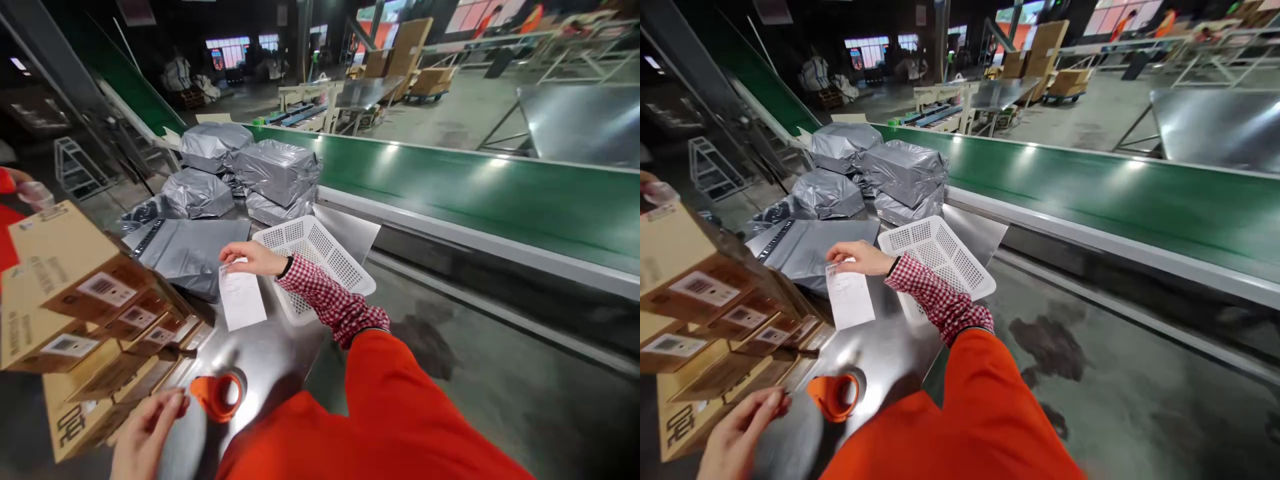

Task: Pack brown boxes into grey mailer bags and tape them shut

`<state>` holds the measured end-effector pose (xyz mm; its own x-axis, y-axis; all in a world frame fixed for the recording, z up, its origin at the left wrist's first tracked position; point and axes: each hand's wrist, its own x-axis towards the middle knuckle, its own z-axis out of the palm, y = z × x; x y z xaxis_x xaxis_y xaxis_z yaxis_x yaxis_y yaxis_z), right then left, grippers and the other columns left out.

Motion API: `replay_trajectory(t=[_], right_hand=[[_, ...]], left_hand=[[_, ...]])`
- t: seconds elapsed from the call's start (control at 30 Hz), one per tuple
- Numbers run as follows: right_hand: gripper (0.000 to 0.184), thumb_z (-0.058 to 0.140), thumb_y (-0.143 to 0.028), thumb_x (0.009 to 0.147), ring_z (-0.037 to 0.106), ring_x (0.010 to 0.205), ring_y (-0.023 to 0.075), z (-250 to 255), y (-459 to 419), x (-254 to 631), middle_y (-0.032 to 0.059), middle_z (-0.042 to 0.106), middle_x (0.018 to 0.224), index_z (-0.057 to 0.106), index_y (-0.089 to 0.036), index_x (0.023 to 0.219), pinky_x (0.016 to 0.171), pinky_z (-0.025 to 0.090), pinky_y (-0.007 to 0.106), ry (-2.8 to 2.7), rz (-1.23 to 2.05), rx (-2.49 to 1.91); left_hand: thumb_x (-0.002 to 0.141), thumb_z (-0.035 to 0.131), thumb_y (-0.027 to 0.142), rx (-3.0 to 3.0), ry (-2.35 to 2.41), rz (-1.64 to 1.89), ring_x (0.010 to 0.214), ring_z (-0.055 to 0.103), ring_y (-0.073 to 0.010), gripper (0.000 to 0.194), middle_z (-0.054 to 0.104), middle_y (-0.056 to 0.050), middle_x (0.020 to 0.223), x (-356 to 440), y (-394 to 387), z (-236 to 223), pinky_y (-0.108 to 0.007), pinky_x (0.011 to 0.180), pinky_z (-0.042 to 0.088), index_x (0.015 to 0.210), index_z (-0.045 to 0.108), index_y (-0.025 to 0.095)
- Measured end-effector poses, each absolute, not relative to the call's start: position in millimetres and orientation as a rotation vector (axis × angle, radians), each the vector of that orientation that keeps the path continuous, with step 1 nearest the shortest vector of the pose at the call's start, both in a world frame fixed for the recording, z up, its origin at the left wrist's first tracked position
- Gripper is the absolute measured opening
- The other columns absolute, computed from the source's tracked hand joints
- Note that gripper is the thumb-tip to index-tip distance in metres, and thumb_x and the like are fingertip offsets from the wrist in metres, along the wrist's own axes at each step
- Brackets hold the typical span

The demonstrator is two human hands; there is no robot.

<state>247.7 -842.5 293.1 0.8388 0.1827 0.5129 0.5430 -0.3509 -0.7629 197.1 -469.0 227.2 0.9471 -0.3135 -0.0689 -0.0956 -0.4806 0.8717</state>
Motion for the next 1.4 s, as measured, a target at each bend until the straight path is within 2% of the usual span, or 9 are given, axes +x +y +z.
replay_trajectory(t=[0.07, 0.2, 0.27, 0.37, 0.47, 0.6, 0.9, 1.17, 1.4], right_hand=[[0.023, 0.070, -0.017, 0.081, 0.068, 0.092, 0.0147, 298.1, -825.7, 243.6, 0.0063, 0.071, 0.100, 0.063, -0.012, 0.103, 0.089, 0.051, 0.028, -0.579, -0.406, -1.908], [0.023, 0.070, -0.017, 0.082, 0.068, 0.092, 0.0151, 305.7, -801.1, 232.3, 0.0059, 0.071, 0.096, 0.064, -0.012, 0.103, 0.088, 0.050, 0.028, -0.629, -0.425, -1.939], [0.023, 0.070, -0.017, 0.082, 0.068, 0.091, 0.0147, 308.9, -791.3, 227.2, 0.0063, 0.071, 0.095, 0.064, -0.012, 0.104, 0.088, 0.050, 0.027, -0.652, -0.422, -1.944], [0.023, 0.069, -0.017, 0.083, 0.068, 0.091, 0.0143, 312.6, -779.4, 222.1, 0.0070, 0.071, 0.097, 0.063, -0.011, 0.104, 0.088, 0.051, 0.026, -0.707, -0.386, -1.913], [0.024, 0.070, -0.017, 0.083, 0.069, 0.091, 0.0145, 314.4, -771.6, 219.7, 0.0068, 0.072, 0.096, 0.063, -0.011, 0.104, 0.089, 0.052, 0.027, -0.749, -0.363, -1.890], [0.025, 0.070, -0.018, 0.083, 0.068, 0.091, 0.0139, 313.9, -766.0, 219.3, 0.0073, 0.071, 0.097, 0.063, -0.010, 0.106, 0.090, 0.052, 0.027, -0.744, -0.346, -1.883], [0.041, 0.071, -0.013, 0.081, 0.067, 0.101, 0.0155, 314.7, -763.8, 226.7, 0.0088, 0.070, 0.109, 0.062, -0.011, 0.121, 0.090, 0.052, 0.026, -0.707, -0.305, -1.924], [0.042, 0.071, -0.017, 0.082, 0.066, 0.098, 0.0149, 311.1, -764.9, 235.0, 0.0072, 0.070, 0.103, 0.062, -0.011, 0.122, 0.088, 0.052, 0.026, -0.697, -0.295, -1.921], [0.041, 0.071, -0.020, 0.082, 0.061, 0.074, 0.0090, 304.2, -769.8, 241.7, 0.0042, 0.069, 0.094, 0.062, -0.010, 0.121, 0.071, 0.050, 0.020, -0.629, -0.225, -1.916]], left_hand=[[0.068, 0.072, 0.070, 2.000, -0.334, -0.346, 0.084, 0.069, -0.0265, 0.058, 0.074, -0.009, 0.087, 198.2, -483.3, 228.1, -0.033, 0.077, 0.058, 0.090, 0.074, 0.016], [0.069, 0.073, 0.067, 1.817, -0.357, -0.445, 0.082, 0.067, -0.0216, 0.069, 0.074, -0.012, 0.100, 190.3, -514.5, 241.4, -0.030, 0.076, 0.056, 0.111, 0.071, 0.013], [0.068, 0.074, 0.067, 1.757, -0.345, -0.467, 0.078, 0.065, -0.0186, 0.072, 0.073, -0.012, 0.102, 183.7, -524.0, 245.2, -0.027, 0.071, 0.055, 0.114, 0.069, 0.012], [0.072, 0.073, 0.065, 1.697, -0.396, -0.485, 0.075, 0.063, -0.0164, 0.063, 0.072, -0.010, 0.094, 176.6, -529.6, 242.8, -0.023, 0.064, 0.051, 0.107, 0.070, 0.012], [0.074, 0.073, 0.062, 1.664, -0.418, -0.500, 0.067, 0.060, -0.0146, 0.053, 0.069, -0.006, 0.078, 174.2, -529.6, 235.7, -0.021, 0.058, 0.047, 0.093, 0.071, 0.012], [0.072, 0.075, 0.062, 1.624, -0.379, -0.481, 0.057, 0.056, -0.0122, 0.052, 0.066, -0.004, 0.066, 174.9, -528.4, 229.3, -0.021, 0.054, 0.045, 0.081, 0.072, 0.011], [0.067, 0.077, 0.061, 1.625, -0.332, -0.393, 0.057, 0.059, -0.0155, 0.051, 0.067, -0.006, 0.062, 176.1, -525.9, 234.0, -0.024, 0.055, 0.049, 0.077, 0.075, 0.012], [0.066, 0.077, 0.057, 1.636, -0.322, -0.359, 0.058, 0.059, -0.0155, 0.048, 0.068, -0.007, 0.064, 182.3, -524.9, 233.0, -0.024, 0.056, 0.050, 0.077, 0.075, 0.011], [0.071, 0.074, 0.055, 1.664, -0.346, -0.356, 0.058, 0.060, -0.0165, 0.045, 0.067, -0.006, 0.064, 188.5, -524.5, 226.2, -0.026, 0.057, 0.050, 0.079, 0.075, 0.011]])
